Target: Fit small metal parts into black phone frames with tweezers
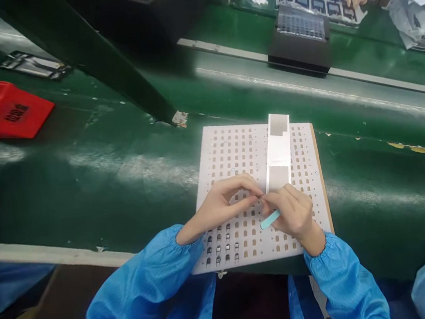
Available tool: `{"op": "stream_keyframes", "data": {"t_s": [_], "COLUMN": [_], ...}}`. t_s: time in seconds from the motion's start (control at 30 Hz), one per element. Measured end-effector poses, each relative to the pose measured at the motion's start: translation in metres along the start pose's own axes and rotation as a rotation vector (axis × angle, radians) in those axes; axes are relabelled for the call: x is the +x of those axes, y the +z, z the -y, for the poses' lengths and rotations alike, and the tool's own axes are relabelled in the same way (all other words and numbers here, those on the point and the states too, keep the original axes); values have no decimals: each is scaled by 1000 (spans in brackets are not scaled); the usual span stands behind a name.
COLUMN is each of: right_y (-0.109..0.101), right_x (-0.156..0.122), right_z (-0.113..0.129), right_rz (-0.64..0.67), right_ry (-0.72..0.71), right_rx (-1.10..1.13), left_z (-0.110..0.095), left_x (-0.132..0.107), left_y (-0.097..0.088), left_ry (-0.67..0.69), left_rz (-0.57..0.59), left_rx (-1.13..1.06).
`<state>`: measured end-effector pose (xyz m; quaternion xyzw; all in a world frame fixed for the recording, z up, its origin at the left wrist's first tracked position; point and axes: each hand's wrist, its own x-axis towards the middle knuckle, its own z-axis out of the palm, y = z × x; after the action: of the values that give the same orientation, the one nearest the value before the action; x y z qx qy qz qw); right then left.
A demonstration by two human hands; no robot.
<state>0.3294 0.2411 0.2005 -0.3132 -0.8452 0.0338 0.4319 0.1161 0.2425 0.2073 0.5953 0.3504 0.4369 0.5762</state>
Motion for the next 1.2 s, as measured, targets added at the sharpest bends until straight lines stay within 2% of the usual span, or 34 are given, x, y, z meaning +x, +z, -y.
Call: {"op": "stream_keyframes", "data": {"t_s": [0.3, 0.53, 0.73, 1.2], "right_y": [2, 2, -1, 3], "right_x": [-1, -2, 1, 1], "right_z": [0, -2, 1, 3], "right_rz": [-5, 6, 23, -23], "right_ry": [-16, -49, 26, 100], "right_rx": [-45, -38, -12, 45], "left_z": [2, 4, 5, 7], "left_x": [1, 2, 2, 1], "left_y": [-1, -3, -2, 5], "left_ry": [-110, -130, -57, 285], "left_rz": [-25, -5, -53, -120], "left_rx": [-18, -79, -24, 235]}}
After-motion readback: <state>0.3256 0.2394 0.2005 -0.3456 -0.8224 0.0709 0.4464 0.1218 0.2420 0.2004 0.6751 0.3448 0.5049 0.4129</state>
